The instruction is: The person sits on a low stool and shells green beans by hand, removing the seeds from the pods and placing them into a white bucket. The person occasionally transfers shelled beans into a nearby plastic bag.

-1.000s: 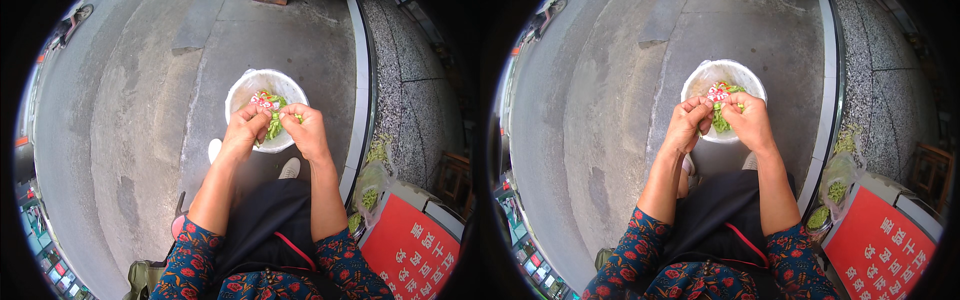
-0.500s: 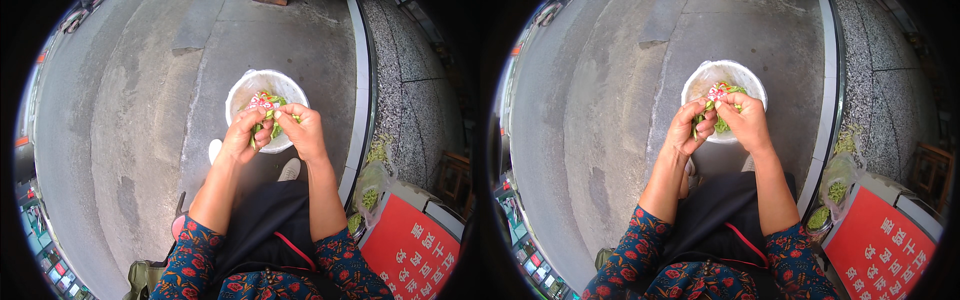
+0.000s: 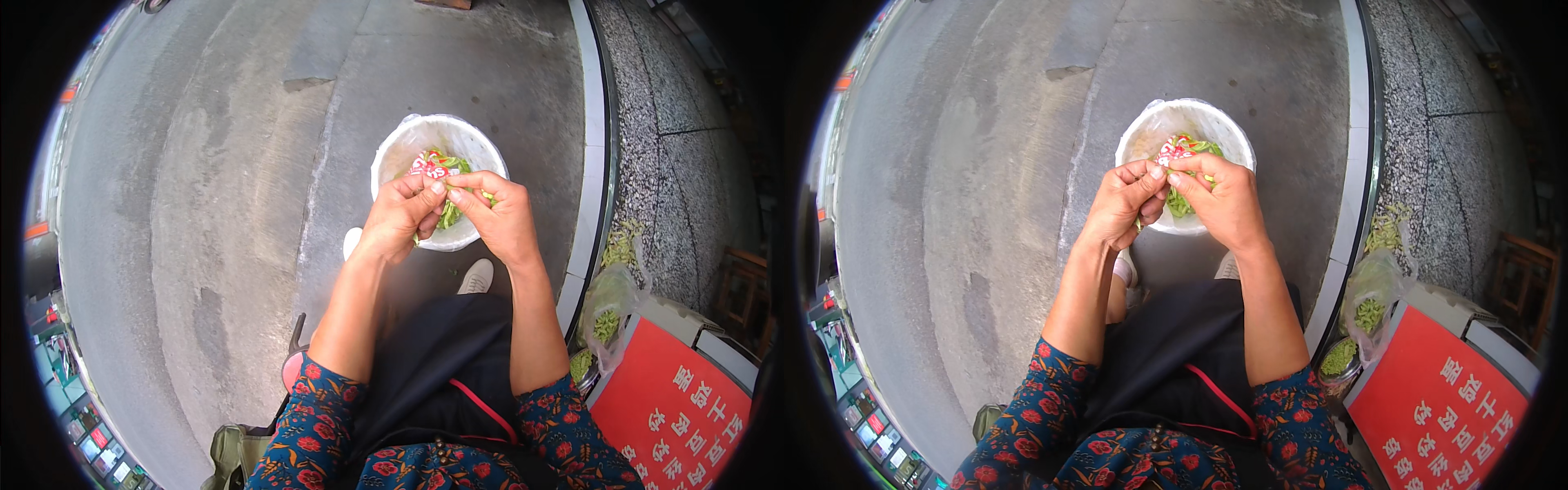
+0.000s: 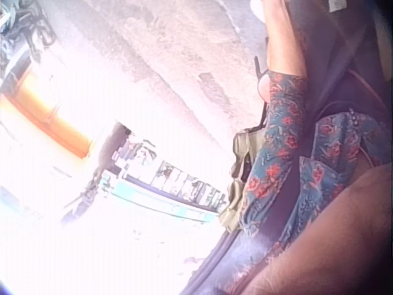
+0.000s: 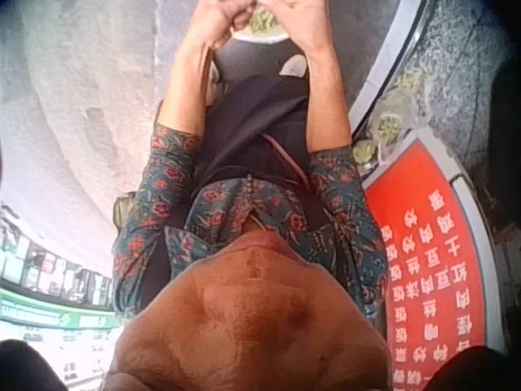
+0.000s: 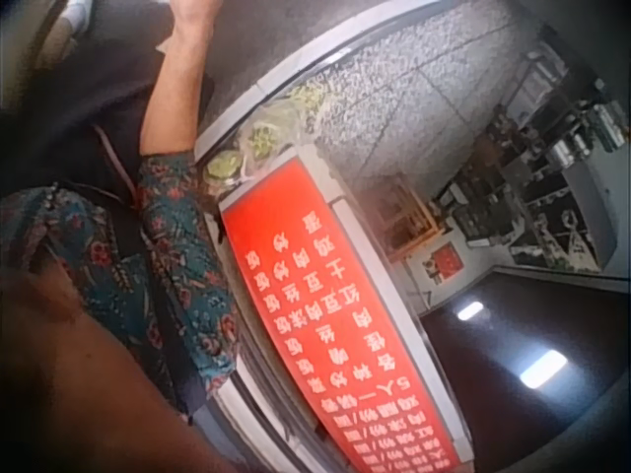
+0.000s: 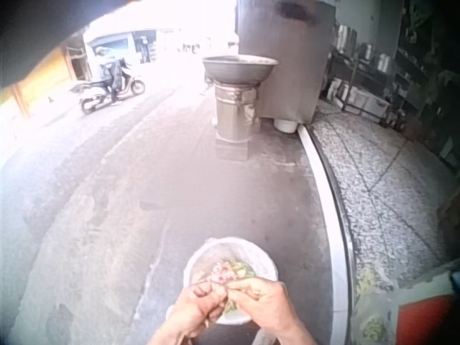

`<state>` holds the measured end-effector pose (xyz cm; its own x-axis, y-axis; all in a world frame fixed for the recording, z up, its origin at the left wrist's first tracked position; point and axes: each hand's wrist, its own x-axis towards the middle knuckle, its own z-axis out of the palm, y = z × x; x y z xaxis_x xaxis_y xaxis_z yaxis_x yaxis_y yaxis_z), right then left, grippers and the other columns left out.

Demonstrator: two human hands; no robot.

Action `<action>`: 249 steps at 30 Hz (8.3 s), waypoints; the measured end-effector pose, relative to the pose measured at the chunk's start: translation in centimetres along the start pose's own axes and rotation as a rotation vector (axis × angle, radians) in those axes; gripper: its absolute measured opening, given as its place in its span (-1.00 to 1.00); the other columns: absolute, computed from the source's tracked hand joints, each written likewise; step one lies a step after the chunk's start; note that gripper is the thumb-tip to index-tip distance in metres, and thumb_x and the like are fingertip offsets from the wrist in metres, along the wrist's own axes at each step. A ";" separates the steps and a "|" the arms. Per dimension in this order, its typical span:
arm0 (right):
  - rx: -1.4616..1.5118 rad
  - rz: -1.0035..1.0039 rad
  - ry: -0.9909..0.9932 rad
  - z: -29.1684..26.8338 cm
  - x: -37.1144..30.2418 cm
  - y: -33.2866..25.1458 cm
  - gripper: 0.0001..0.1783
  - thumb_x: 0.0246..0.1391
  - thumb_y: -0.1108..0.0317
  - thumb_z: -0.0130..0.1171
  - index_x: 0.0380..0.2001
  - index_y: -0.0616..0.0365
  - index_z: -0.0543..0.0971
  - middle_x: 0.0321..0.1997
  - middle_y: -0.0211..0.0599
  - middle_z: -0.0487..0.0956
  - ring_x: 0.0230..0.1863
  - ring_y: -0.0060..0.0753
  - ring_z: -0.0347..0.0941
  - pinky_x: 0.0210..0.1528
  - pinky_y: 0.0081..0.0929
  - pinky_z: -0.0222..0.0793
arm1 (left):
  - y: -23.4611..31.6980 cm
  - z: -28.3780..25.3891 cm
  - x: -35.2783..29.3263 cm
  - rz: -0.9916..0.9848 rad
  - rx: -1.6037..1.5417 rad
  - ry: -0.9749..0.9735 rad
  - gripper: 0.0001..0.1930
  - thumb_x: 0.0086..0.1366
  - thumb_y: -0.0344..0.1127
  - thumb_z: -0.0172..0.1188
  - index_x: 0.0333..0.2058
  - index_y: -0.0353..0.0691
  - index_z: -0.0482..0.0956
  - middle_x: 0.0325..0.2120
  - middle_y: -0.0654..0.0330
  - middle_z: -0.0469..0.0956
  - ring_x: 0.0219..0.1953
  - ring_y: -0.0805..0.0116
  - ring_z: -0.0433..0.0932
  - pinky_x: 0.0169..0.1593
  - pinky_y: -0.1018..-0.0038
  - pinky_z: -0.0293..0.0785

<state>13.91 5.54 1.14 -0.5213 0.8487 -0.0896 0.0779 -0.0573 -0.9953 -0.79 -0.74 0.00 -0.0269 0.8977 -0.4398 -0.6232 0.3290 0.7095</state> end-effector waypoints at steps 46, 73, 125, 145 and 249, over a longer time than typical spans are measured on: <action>0.595 0.289 -0.064 -0.9 0.2 -1.0 -0.70 0.25 0.29 -0.07 -0.17 0.32 0.49 -0.53 -0.50 0.36 -0.66 -0.84 0.14 -0.70 -0.86 -0.02 | 0.3 0.3 0.4 0.008 -0.320 0.024 -0.44 0.37 0.10 -0.23 -0.09 -0.34 0.47 -0.51 0.14 0.52 -0.66 0.50 0.30 -0.61 0.58 0.20; 0.065 0.094 0.003 -1.2 0.0 -0.1 -0.82 0.07 0.38 0.21 -0.39 0.32 0.60 -0.48 -0.51 0.54 -0.43 -0.81 0.34 -0.40 -0.75 0.27 | 0.4 -0.5 0.0 0.002 0.161 0.008 -0.87 0.16 -0.36 0.25 -0.38 -0.30 0.59 -0.63 0.35 0.44 -0.68 0.65 0.22 -0.59 0.68 0.09; 0.404 0.340 -0.113 1.1 0.4 0.8 -0.88 0.15 0.47 -0.16 -0.39 0.18 0.40 -0.55 -0.45 0.37 -0.68 -0.80 0.16 -0.74 -0.80 -0.09 | -1.0 1.5 0.2 0.590 0.758 0.356 -0.91 0.12 -0.45 0.16 -0.52 -0.33 0.48 -0.60 0.29 0.46 -0.57 0.63 0.38 -0.52 0.61 0.32; 0.769 0.394 -0.122 0.3 0.8 1.2 -0.48 0.22 -0.05 -0.21 -0.34 0.25 0.48 -0.44 -0.21 0.48 -0.61 -0.63 0.32 -0.73 -0.73 0.03 | -0.7 1.7 -0.2 0.860 0.688 0.478 -0.93 0.12 -0.49 0.21 -0.51 -0.32 0.50 -0.52 0.29 0.47 -0.54 0.58 0.42 -0.46 0.65 0.37; 0.848 0.240 -0.241 -1.8 0.4 -1.2 -0.48 -0.10 0.54 -0.21 -0.02 0.54 0.38 -0.06 0.21 0.50 -0.63 -0.65 0.33 -0.79 -0.85 0.03 | 0.1 0.7 0.7 0.273 0.120 0.416 -0.90 0.22 -0.39 0.12 -0.44 -0.28 0.48 -0.67 0.36 0.37 -0.66 0.62 0.26 -0.57 0.63 0.22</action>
<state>15.15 6.95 2.34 -0.7427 0.6366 -0.2080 -0.3940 -0.6664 -0.6330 -0.35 0.09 0.16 -0.5006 0.7706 -0.3944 -0.4566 0.1520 0.8766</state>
